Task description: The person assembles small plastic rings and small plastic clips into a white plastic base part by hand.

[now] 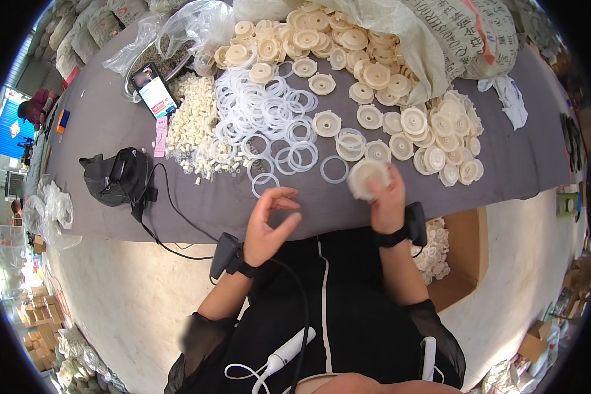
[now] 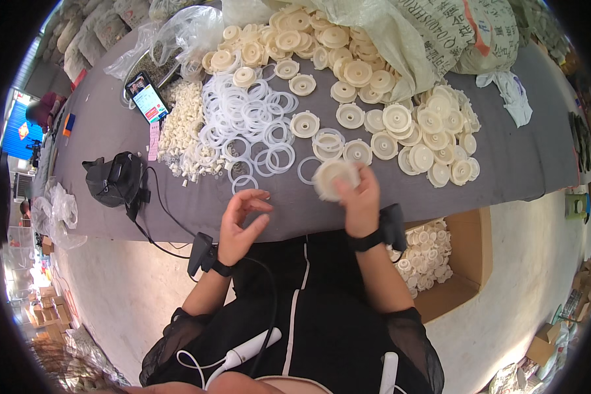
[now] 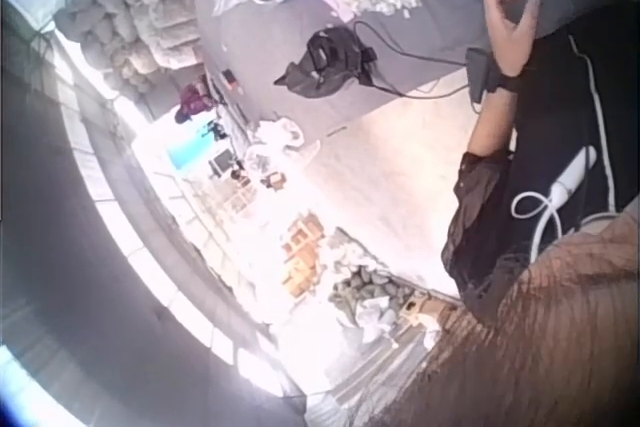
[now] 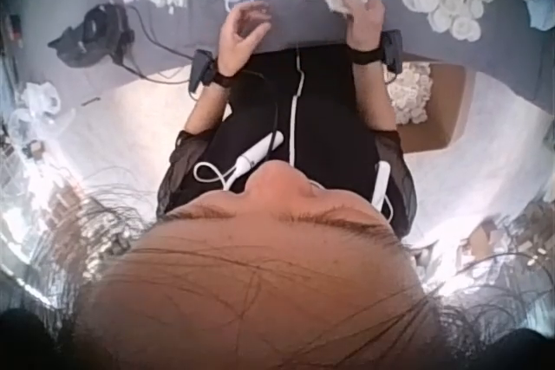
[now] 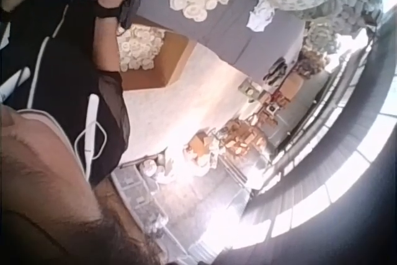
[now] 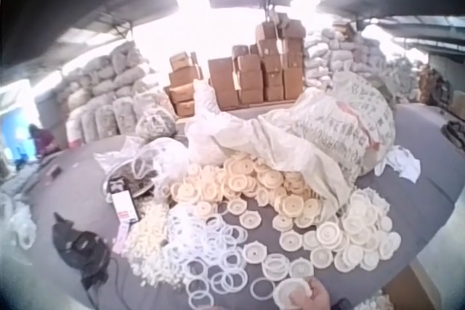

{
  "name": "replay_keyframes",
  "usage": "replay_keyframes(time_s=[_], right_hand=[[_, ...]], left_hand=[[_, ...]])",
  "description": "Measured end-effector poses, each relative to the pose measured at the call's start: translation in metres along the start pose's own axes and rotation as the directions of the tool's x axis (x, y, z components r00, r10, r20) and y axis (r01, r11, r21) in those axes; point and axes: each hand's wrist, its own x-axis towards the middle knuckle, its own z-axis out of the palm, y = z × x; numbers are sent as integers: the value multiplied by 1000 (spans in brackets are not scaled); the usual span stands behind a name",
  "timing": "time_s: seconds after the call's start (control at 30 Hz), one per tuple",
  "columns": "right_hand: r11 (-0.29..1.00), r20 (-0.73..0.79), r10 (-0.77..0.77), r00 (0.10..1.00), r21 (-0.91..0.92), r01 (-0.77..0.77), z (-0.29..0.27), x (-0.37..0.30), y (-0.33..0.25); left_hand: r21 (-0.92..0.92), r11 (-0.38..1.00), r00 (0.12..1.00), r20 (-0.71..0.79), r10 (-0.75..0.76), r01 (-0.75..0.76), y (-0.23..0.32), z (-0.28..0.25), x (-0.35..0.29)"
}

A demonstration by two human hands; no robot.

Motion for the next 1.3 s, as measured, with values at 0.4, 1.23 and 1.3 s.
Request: replay_keyframes(time_s=[0.4, 1.23, 1.3], right_hand=[[844, -14, 128, 992, 527, -101, -37, 28, 6], [994, 231, 84, 969, -84, -67, 18, -5, 53], [988, 289, 146, 946, -91, -125, 32, -9, 55]], left_hand=[[400, 916, 938, -314, 149, -12, -36, -66, 26], [630, 776, 930, -304, 207, 33, -22, -54, 38], [383, 922, 940, -290, 182, -60, -25, -34, 27]])
